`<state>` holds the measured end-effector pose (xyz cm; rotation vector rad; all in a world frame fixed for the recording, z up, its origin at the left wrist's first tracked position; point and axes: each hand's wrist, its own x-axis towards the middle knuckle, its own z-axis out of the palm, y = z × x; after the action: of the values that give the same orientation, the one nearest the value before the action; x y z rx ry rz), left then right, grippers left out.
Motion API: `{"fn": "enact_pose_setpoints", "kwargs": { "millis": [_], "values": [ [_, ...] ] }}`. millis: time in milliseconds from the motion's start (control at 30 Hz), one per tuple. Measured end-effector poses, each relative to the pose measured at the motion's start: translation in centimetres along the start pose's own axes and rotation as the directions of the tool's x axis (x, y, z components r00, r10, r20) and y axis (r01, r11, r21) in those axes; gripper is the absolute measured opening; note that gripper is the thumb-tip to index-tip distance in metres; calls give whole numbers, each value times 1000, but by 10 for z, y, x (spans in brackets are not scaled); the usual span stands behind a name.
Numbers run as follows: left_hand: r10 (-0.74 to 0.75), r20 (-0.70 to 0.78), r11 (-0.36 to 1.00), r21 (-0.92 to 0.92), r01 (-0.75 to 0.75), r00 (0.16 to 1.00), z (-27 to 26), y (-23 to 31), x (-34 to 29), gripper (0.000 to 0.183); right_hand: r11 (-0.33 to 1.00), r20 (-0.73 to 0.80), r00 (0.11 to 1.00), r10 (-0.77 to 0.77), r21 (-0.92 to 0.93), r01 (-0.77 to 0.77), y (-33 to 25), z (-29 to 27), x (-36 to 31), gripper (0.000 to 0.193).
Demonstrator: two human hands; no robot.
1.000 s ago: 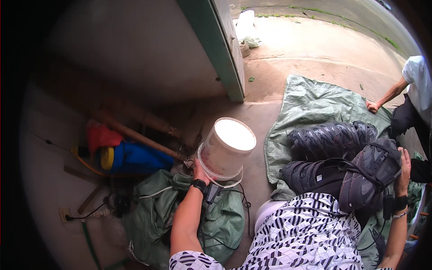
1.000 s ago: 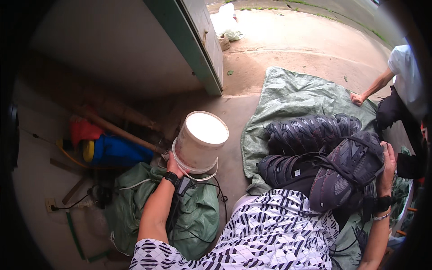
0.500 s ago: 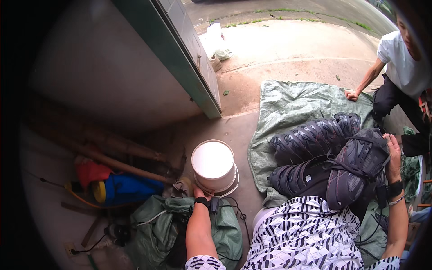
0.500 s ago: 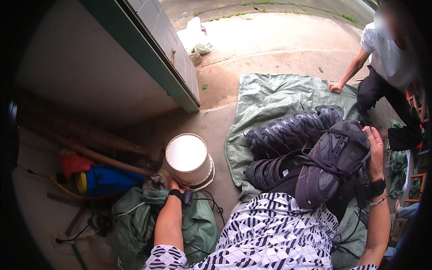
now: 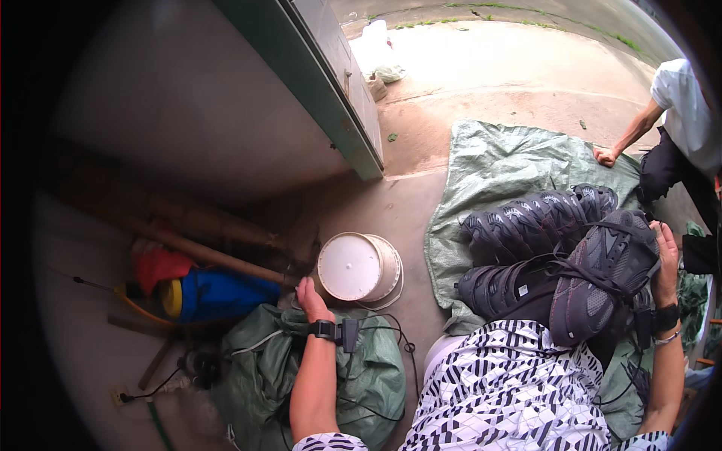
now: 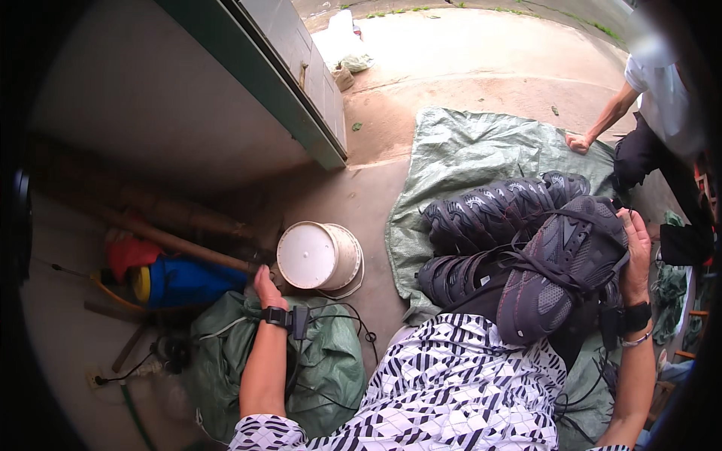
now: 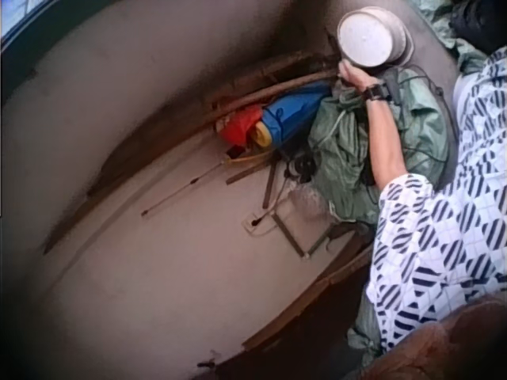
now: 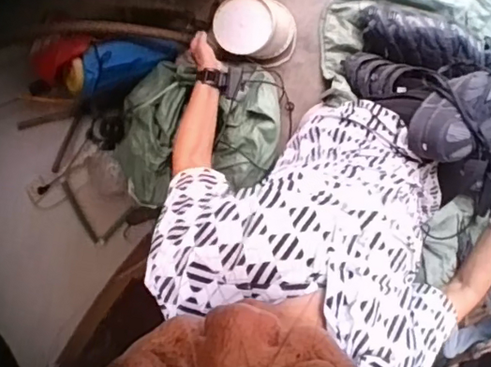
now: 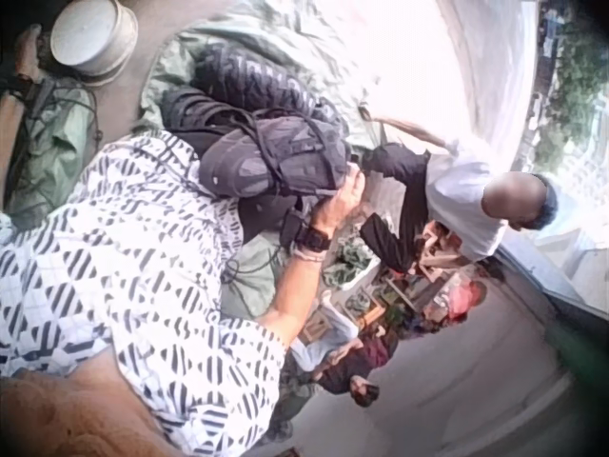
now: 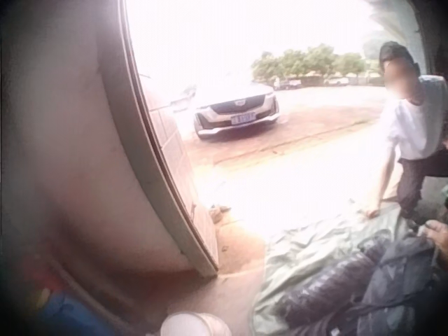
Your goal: The recorder is preparing shoe components, specifically laces or straps, for manufacturing.
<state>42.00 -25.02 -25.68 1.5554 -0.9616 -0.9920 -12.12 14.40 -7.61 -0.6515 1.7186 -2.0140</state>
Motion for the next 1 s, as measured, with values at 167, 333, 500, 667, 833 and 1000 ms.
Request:
{"fn": "enact_pose_setpoints", "kwargs": {
  "millis": [167, 333, 500, 667, 833, 1000],
  "values": [
    [380, 749, 904, -426, -46, 543, -9, 188, -122, 44, 997, 92, 995, -43, -66, 49, 17, -28, 10, 25],
    [581, 814, 809, -581, -84, -33, -19, 263, -203, 40, 979, 45, 997, -68, -191, 75, 23, -56, 15, 32],
    [822, 566, 561, -823, -85, -58, -27, 277, -260, 20, 944, 110, 987, -114, -297, 142, 24, -50, 19, 31],
    [943, 88, 85, -996, -22, -321, 5, 274, -253, 19, 972, 96, 992, -87, -210, 105, 24, -55, 22, 33],
    [732, 631, 639, -767, -60, -256, -45, 293, -258, 19, 992, 151, 988, -19, -121, 38, 22, -48, 20, 34],
    [562, 753, 772, -626, -109, -342, -74, 326, -223, 22, 963, 153, 984, -91, -238, 126, 34, -68, 28, 35]
  ]
}}
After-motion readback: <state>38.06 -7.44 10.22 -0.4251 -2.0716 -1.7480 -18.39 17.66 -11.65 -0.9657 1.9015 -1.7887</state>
